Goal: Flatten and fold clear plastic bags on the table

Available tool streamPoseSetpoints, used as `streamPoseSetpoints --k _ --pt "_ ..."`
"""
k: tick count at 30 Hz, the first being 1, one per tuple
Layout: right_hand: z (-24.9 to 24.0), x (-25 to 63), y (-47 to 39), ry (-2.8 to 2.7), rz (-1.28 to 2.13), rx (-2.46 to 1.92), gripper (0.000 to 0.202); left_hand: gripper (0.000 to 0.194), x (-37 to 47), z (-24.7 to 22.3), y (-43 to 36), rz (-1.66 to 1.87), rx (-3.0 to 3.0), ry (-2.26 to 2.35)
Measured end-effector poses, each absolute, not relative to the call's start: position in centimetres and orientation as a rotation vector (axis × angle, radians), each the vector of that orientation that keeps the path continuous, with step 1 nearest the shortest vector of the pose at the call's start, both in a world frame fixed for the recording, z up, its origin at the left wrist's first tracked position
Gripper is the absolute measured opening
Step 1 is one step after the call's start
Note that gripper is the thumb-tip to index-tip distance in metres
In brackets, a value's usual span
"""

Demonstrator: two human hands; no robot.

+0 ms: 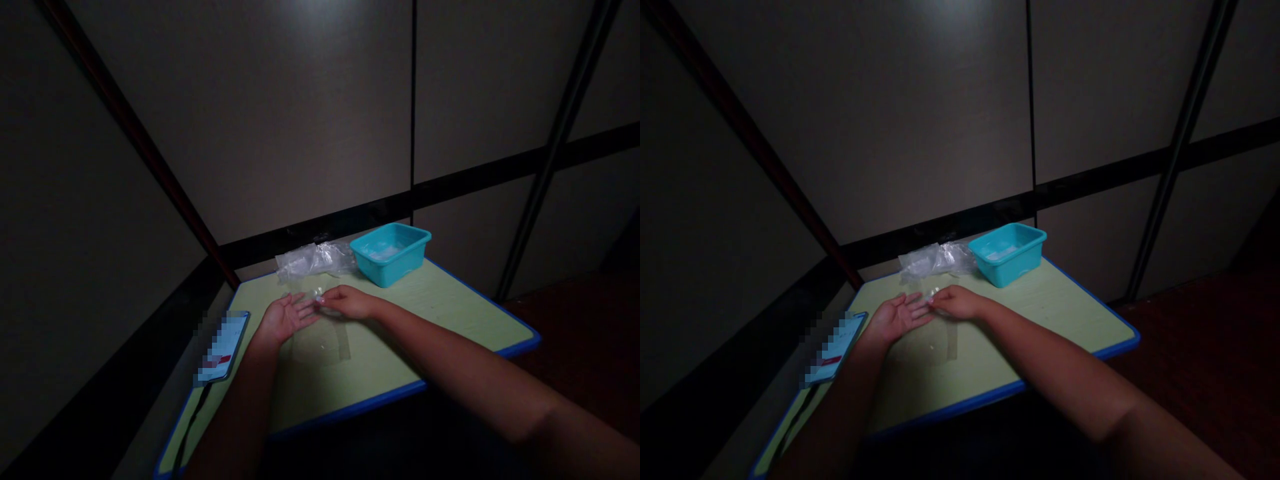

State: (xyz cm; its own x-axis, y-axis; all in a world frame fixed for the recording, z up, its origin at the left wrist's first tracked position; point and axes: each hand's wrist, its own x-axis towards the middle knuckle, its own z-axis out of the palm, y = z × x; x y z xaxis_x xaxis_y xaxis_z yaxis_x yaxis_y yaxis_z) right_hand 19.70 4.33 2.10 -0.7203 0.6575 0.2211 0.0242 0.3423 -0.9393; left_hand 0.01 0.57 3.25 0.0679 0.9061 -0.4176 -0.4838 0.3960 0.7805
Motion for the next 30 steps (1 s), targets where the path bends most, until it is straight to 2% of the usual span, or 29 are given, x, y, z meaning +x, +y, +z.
streamPoseSetpoints --k 3,5,12,15,18,21,25,27,30 --pt "1.9 20.0 5.2 -2.042 0.805 -0.917 0.039 0.029 -0.2 3.2 0.6 1.087 0.527 1.018" --pt "1.9 20.2 5.5 -2.04 0.615 -0.986 0.039 0.028 -0.3 3.2 0.6 1.087 0.526 1.018" --pt "2.0 19.9 4.9 -2.24 0.692 -0.518 0.024 0.026 -0.3 3.2 0.6 1.075 0.543 1.057" --pt "1.7 19.8 4.9 -2.339 0.626 -0.462 0.019 0.024 -0.1 3.3 0.4 1.059 0.572 1.114" --pt "1.2 19.9 5.2 -2.433 0.494 -0.672 0.027 0.026 0.3 3.4 0.3 1.102 0.625 1.238" --pt "0.9 20.0 5.4 -2.476 0.432 -0.935 0.038 0.031 0.3 3.2 0.4 1.286 0.792 1.489" --pt "1.0 20.0 5.4 -2.433 0.42 -1.118 0.035 0.049 -0.6 3.0 0.8 1.635 1.243 2.04" --pt "1.2 20.0 5.4 -2.394 0.431 -1.174 0.034 0.046 -0.8 3.0 0.8 1.687 1.522 2.179" --pt "1.4 19.9 5.4 -2.386 0.445 -1.209 0.039 0.031 -0.3 3.0 0.4 1.452 1.885 2.135"
